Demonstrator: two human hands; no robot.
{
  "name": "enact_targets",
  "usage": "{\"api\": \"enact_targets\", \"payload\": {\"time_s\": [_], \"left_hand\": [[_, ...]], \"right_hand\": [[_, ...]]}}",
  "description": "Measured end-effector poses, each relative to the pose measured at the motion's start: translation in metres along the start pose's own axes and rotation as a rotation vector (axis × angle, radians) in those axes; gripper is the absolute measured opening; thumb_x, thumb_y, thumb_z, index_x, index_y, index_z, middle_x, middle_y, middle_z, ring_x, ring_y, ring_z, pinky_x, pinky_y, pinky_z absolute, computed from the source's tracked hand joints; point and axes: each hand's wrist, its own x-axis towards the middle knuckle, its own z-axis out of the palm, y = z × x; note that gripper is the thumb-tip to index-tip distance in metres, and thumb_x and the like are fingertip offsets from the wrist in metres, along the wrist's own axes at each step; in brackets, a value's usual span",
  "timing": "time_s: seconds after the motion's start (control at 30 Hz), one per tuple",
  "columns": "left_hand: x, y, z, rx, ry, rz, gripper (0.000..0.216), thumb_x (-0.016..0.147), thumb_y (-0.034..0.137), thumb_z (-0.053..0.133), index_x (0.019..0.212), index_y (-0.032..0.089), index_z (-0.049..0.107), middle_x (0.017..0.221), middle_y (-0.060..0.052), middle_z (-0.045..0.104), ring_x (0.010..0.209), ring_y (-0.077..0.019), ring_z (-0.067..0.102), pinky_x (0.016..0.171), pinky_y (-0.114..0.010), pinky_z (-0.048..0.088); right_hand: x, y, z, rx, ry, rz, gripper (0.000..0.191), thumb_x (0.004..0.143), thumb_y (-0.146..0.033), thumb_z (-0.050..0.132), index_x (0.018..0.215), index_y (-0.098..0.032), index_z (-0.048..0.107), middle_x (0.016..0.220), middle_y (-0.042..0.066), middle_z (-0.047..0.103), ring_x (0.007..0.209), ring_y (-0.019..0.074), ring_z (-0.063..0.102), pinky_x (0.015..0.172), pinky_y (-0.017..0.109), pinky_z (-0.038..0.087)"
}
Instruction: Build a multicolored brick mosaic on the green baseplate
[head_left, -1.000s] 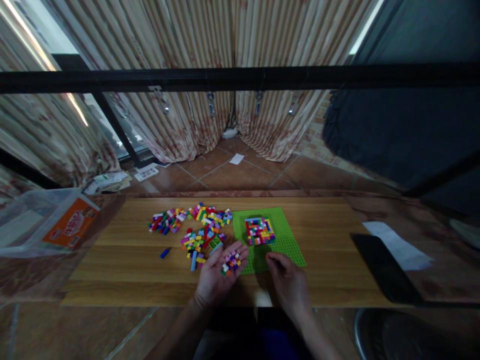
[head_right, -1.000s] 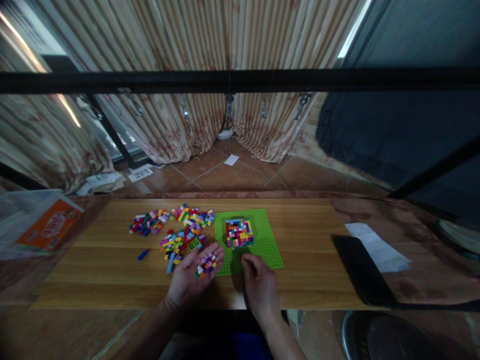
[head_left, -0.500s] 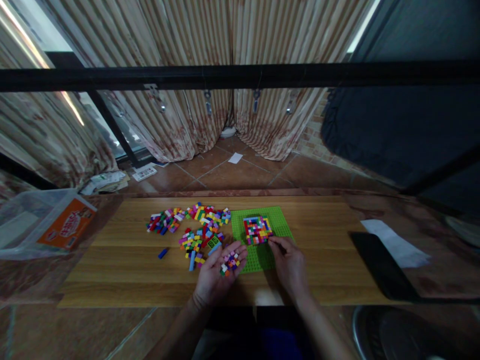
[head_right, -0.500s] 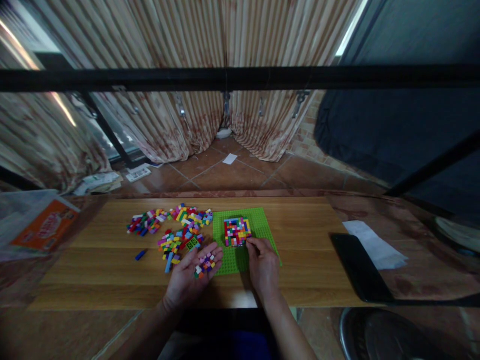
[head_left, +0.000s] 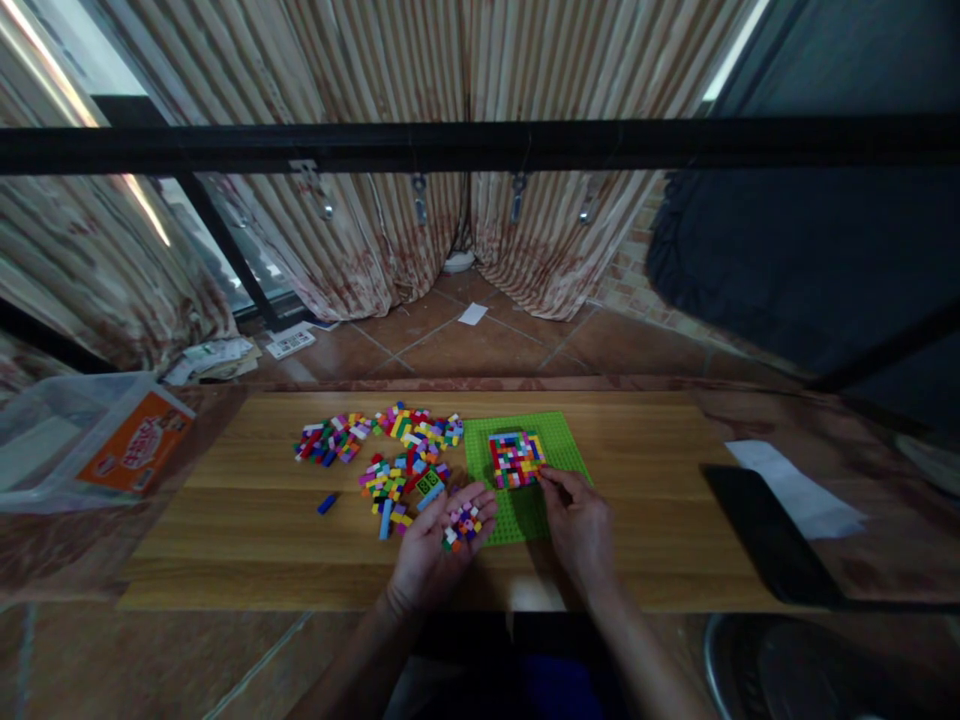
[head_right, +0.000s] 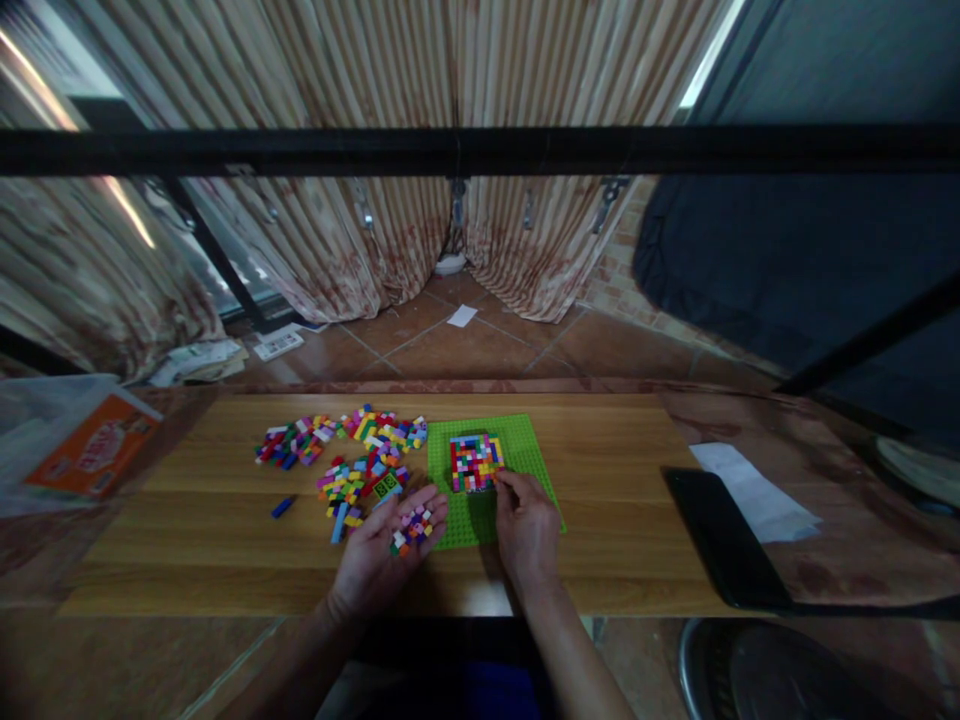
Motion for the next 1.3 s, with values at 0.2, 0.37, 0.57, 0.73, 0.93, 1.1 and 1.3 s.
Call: {"api": "enact_targets", "payload": {"time_s": [0.2, 0.37, 0.57, 0.73, 0.93, 1.1, 1.3], "left_hand": [[0.0003, -0.0005, -0.0015, -0.001, -0.019, 0.007, 0.041, 0.095, 0.031, 0.04, 0.117, 0.004, 0.061, 0.109, -0.017, 0.069, 0.1, -0.0228, 0.065, 0.1, -0.038, 0.041], [-0.0004, -0.0006, 0.0009, 0.014, -0.048, 0.011, 0.041, 0.095, 0.032, 0.039, 0.111, 0.005, 0.065, 0.106, -0.016, 0.07, 0.097, -0.0214, 0.066, 0.097, -0.036, 0.044], [-0.0004, -0.0008, 0.0018, 0.013, -0.034, 0.015, 0.04, 0.095, 0.032, 0.04, 0.112, 0.005, 0.064, 0.106, -0.016, 0.07, 0.097, -0.0214, 0.066, 0.099, -0.036, 0.042], [0.0001, -0.0003, 0.0021, 0.013, -0.007, 0.002, 0.04, 0.095, 0.031, 0.039, 0.113, 0.005, 0.063, 0.107, -0.015, 0.07, 0.098, -0.0217, 0.066, 0.099, -0.037, 0.043], [-0.0012, -0.0006, 0.0022, 0.016, -0.002, 0.003, 0.042, 0.095, 0.031, 0.038, 0.121, 0.006, 0.059, 0.106, -0.016, 0.07, 0.098, -0.0221, 0.066, 0.1, -0.038, 0.042], [-0.0021, -0.0011, 0.0024, 0.021, -0.004, 0.006, 0.041, 0.095, 0.03, 0.038, 0.117, 0.004, 0.061, 0.106, -0.016, 0.07, 0.098, -0.0219, 0.066, 0.1, -0.037, 0.042], [-0.0009, -0.0012, 0.0008, 0.02, -0.026, 0.008, 0.041, 0.095, 0.031, 0.039, 0.116, 0.005, 0.062, 0.106, -0.017, 0.07, 0.096, -0.0214, 0.066, 0.098, -0.036, 0.044]], "right_hand": [[-0.0006, 0.0015, 0.0, -0.116, -0.027, -0.059, 0.03, 0.089, -0.035, 0.046, 0.095, -0.017, 0.07, 0.091, 0.01, 0.07, 0.081, 0.0211, 0.064, 0.075, 0.035, 0.05], [-0.0007, 0.0014, 0.0002, -0.22, -0.043, -0.142, 0.028, 0.091, -0.029, 0.044, 0.094, -0.018, 0.07, 0.09, 0.009, 0.069, 0.084, 0.0202, 0.063, 0.078, 0.034, 0.05], [-0.0013, 0.0013, 0.0019, -0.311, -0.042, -0.2, 0.028, 0.092, -0.024, 0.042, 0.096, -0.017, 0.069, 0.091, 0.009, 0.069, 0.085, 0.0194, 0.063, 0.079, 0.032, 0.049], [-0.0022, 0.0024, 0.0035, -0.297, -0.014, -0.196, 0.027, 0.091, -0.022, 0.043, 0.094, -0.017, 0.069, 0.091, 0.009, 0.068, 0.085, 0.0194, 0.063, 0.079, 0.033, 0.05], [-0.0046, 0.0039, 0.0053, -0.206, 0.008, -0.189, 0.028, 0.091, -0.027, 0.043, 0.095, -0.019, 0.069, 0.09, 0.008, 0.069, 0.083, 0.0192, 0.063, 0.079, 0.035, 0.05], [-0.0052, 0.0047, 0.0055, -0.179, -0.001, -0.174, 0.028, 0.092, -0.028, 0.043, 0.094, -0.019, 0.07, 0.091, 0.009, 0.07, 0.086, 0.02, 0.063, 0.08, 0.035, 0.05], [-0.006, 0.0033, 0.0045, -0.144, -0.006, -0.15, 0.032, 0.093, -0.032, 0.041, 0.1, -0.018, 0.069, 0.096, 0.01, 0.071, 0.089, 0.0211, 0.065, 0.081, 0.037, 0.05]]}}
